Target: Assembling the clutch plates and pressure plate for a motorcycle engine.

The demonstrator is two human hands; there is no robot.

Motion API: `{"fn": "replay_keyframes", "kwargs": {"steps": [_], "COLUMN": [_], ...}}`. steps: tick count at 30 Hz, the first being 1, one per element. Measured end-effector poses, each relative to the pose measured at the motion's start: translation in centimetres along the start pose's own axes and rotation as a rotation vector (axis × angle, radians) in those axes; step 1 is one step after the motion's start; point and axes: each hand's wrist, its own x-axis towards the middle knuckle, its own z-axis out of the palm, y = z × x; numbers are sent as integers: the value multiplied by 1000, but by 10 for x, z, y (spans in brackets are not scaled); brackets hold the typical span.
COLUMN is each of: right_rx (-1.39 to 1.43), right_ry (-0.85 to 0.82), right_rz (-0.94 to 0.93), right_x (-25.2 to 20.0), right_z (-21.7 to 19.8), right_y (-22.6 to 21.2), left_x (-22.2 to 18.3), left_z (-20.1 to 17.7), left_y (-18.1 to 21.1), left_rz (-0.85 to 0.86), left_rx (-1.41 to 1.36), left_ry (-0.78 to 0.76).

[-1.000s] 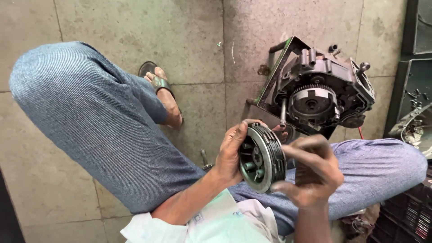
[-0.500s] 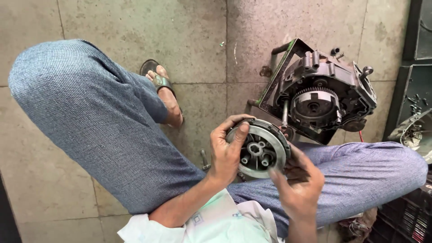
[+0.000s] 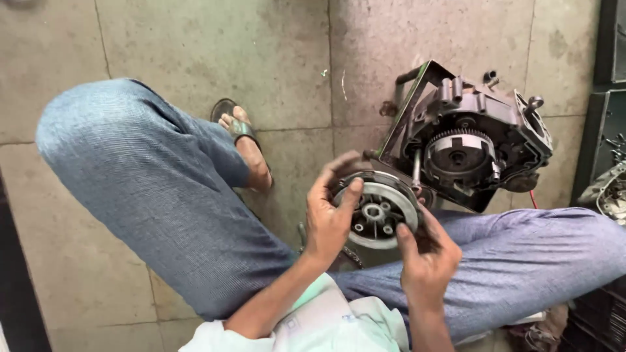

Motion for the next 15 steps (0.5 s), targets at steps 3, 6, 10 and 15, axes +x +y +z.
{"fn": "replay_keyframes", "kwargs": {"steps": [3,6,10,15], "right_rx": [-437,-313,-386,-263], "right_ry": [106,168,156,27], "right_rz": [-239,-293,-430,-659], "right_x": [-18,-41,-55,-27], "right_z": [0,-2,4,-23], "right_y": [-23,-14,-23,-16], "left_x": [-6,-22,-34,-33], "left_z": [2,-3,-11,-10], "left_y": [5,-28,-73,-61], "left_rz": [49,-83,-325,-491], "left_rx": [-297,-740,-1019,-1159], "left_ry": [-68,-314,-439,-510]}}
